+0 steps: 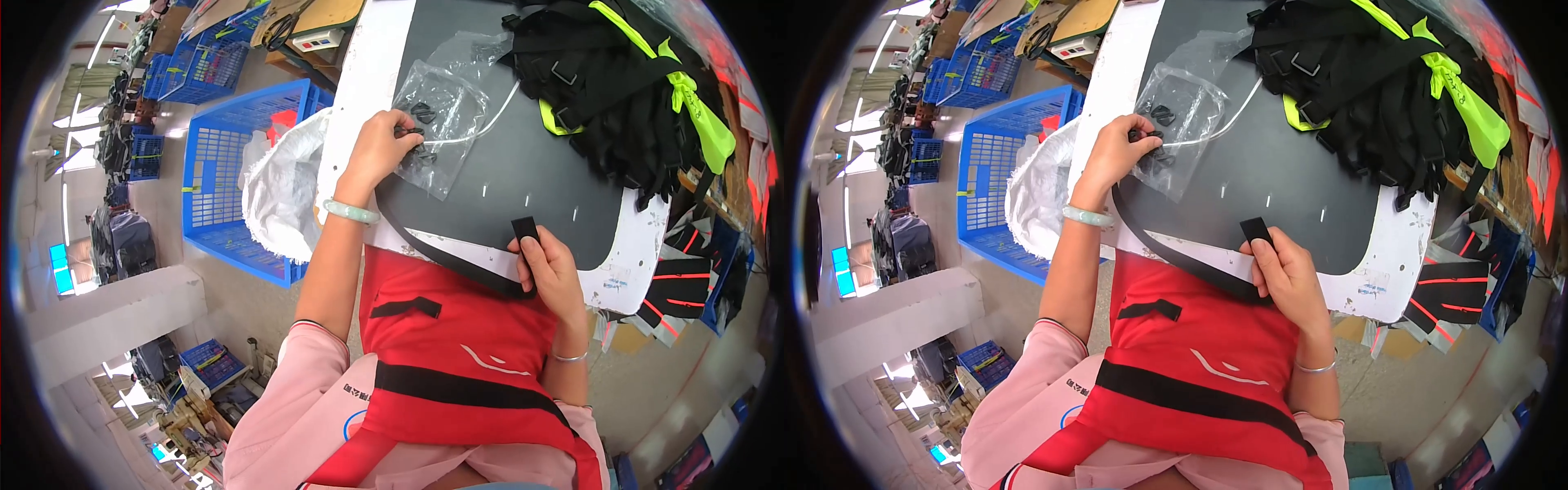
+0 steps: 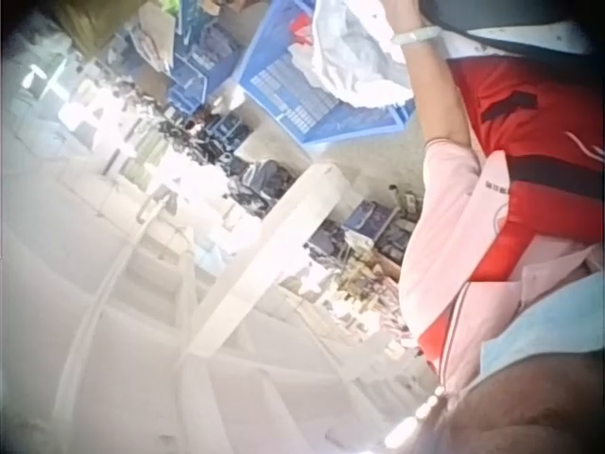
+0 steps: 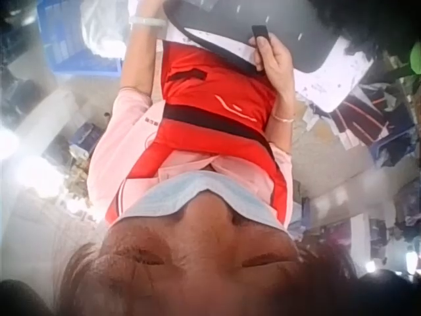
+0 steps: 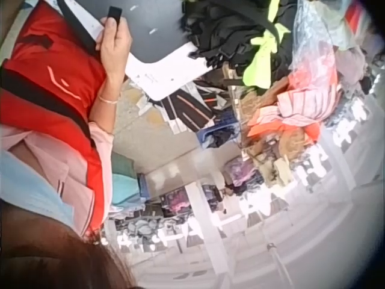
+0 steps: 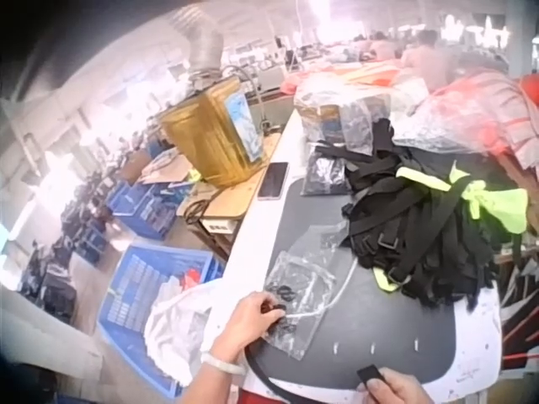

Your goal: Threading and attaching plastic buckles onto black webbing straps on an assembly line.

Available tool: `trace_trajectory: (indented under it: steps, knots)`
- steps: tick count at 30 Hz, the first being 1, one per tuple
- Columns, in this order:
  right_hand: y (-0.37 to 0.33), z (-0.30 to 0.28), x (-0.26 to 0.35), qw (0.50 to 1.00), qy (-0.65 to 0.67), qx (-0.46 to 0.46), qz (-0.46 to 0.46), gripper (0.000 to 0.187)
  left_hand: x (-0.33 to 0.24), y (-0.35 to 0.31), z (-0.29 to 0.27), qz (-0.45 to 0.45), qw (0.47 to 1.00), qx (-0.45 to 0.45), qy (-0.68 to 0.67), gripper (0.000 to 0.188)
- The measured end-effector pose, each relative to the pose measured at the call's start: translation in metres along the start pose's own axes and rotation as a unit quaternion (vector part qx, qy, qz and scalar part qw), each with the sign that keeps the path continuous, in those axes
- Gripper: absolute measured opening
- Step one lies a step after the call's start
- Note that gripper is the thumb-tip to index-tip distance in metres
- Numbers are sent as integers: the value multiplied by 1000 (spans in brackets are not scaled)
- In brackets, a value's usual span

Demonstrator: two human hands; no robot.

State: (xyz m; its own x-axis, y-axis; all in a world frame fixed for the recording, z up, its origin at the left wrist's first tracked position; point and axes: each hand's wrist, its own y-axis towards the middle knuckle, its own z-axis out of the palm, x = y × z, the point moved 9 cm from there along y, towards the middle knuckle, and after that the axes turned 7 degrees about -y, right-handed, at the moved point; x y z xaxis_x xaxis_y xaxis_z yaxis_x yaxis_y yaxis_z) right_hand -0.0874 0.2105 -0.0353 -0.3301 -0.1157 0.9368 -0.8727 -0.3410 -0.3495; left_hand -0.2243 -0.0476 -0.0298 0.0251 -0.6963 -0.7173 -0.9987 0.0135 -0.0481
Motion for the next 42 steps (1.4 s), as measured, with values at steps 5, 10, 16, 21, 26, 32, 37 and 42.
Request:
trace_trajectory:
  steps: [5, 10, 16, 21, 26, 32, 37, 42]
  knots:
    - [2, 5, 0, 1000, -15, -2, 16, 28, -2, 4, 3, -58, 997, 56, 14, 18]
    - [4, 4, 3, 998, -63, -23, 21, 29, -34, -20, 6, -99, 958, 33, -268, 12]
    - [19, 38, 22, 977, 186, 92, 45, 35, -62, -83, 70, -189, 742, 53, -641, 18]
    - [24, 56, 18, 925, 340, 155, 73, 34, -80, -96, 69, -135, 772, 22, -621, 16]
    - [16, 67, 15, 873, 444, 178, 98, 32, -90, -98, 52, 6, 851, -38, -524, 14]
    - [18, 67, 16, 833, 521, 160, 89, 34, -104, -105, 46, 102, 871, -59, -477, 14]
    - [15, 43, 21, 979, 191, 66, 20, 28, -92, -96, 44, 26, 877, -31, -478, 8]
    - [15, 8, 62, 901, -342, -199, -179, 11, -85, -94, 51, -4, 917, 11, -399, 8]
